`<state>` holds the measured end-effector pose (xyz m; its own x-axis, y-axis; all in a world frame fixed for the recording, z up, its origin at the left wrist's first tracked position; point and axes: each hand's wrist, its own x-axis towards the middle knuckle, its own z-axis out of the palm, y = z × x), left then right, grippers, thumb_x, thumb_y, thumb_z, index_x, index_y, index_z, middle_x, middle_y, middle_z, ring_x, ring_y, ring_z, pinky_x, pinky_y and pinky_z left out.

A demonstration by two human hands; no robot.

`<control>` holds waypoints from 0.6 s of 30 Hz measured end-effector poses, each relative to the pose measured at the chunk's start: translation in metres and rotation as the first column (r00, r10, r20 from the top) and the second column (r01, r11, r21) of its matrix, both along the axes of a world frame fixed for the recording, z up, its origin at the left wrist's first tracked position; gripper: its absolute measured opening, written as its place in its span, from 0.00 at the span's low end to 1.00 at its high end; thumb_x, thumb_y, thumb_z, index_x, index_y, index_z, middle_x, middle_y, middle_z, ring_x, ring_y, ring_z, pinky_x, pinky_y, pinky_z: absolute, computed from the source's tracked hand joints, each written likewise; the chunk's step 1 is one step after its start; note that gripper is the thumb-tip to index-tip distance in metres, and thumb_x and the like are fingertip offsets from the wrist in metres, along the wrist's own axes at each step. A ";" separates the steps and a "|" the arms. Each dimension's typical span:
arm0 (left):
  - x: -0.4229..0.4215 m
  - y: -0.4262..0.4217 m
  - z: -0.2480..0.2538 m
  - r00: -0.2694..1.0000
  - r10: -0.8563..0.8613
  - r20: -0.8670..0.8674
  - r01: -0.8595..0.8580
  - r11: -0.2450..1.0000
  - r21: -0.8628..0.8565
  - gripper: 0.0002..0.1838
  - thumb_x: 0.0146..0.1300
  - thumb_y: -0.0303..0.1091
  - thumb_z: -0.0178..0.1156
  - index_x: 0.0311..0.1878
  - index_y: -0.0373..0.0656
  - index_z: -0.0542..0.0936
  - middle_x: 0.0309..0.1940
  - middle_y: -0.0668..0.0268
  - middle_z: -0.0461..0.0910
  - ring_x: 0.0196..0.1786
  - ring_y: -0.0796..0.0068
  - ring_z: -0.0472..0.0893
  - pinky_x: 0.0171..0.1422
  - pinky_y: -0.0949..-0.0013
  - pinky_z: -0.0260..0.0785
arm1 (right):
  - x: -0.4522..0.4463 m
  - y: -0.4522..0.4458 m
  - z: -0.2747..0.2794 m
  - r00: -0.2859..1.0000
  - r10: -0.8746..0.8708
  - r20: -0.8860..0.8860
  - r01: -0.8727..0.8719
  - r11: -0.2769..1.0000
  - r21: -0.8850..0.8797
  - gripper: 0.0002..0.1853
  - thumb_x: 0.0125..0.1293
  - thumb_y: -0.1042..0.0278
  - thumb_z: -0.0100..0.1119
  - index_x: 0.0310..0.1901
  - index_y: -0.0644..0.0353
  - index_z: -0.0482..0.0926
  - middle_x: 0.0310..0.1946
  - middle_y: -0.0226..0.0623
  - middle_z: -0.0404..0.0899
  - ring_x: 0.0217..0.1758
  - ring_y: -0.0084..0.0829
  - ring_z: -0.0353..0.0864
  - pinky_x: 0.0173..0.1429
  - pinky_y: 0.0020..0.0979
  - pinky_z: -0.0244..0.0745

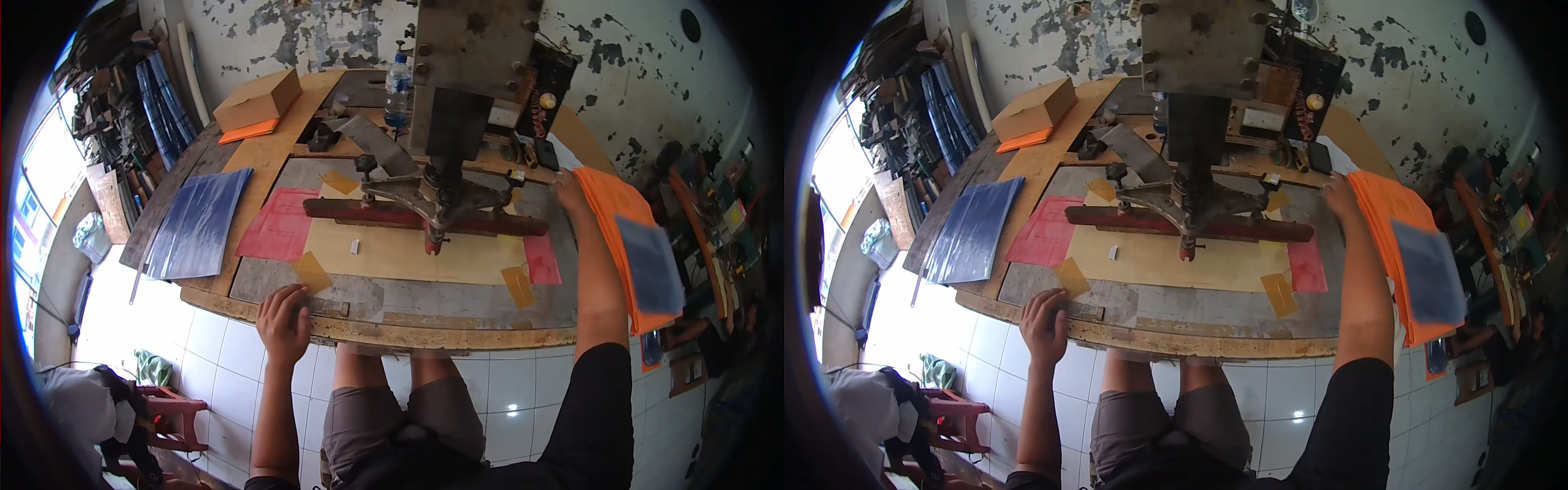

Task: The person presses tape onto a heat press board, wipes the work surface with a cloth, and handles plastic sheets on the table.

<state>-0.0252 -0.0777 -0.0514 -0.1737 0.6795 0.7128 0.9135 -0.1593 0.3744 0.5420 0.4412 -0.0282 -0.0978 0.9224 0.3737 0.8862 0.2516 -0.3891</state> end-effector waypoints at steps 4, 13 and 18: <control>0.006 0.006 -0.002 0.995 0.074 -0.060 -0.071 0.997 0.039 0.20 0.66 0.38 0.59 0.57 0.43 0.87 0.61 0.61 0.88 0.61 0.55 0.86 0.65 0.54 0.73 | 0.006 0.051 -0.016 0.990 -0.060 0.130 0.071 0.994 -0.078 0.36 0.80 0.56 0.57 0.85 0.50 0.61 0.82 0.62 0.63 0.84 0.63 0.64 0.84 0.54 0.64; 0.005 0.008 -0.004 0.991 0.096 -0.092 -0.094 0.995 0.032 0.21 0.69 0.43 0.56 0.56 0.42 0.87 0.61 0.60 0.88 0.60 0.55 0.87 0.64 0.56 0.73 | -0.023 0.050 0.012 0.860 -0.207 0.466 0.374 0.878 -0.299 0.39 0.83 0.41 0.45 0.89 0.39 0.51 0.86 0.56 0.53 0.90 0.59 0.50 0.87 0.61 0.52; 0.006 0.007 -0.004 0.991 0.107 -0.086 -0.105 0.994 0.031 0.21 0.70 0.44 0.56 0.56 0.42 0.87 0.60 0.60 0.89 0.60 0.54 0.87 0.65 0.56 0.73 | -0.022 0.055 0.011 0.890 -0.219 0.399 0.349 0.891 -0.290 0.39 0.81 0.40 0.45 0.89 0.40 0.53 0.86 0.55 0.53 0.90 0.58 0.49 0.88 0.63 0.49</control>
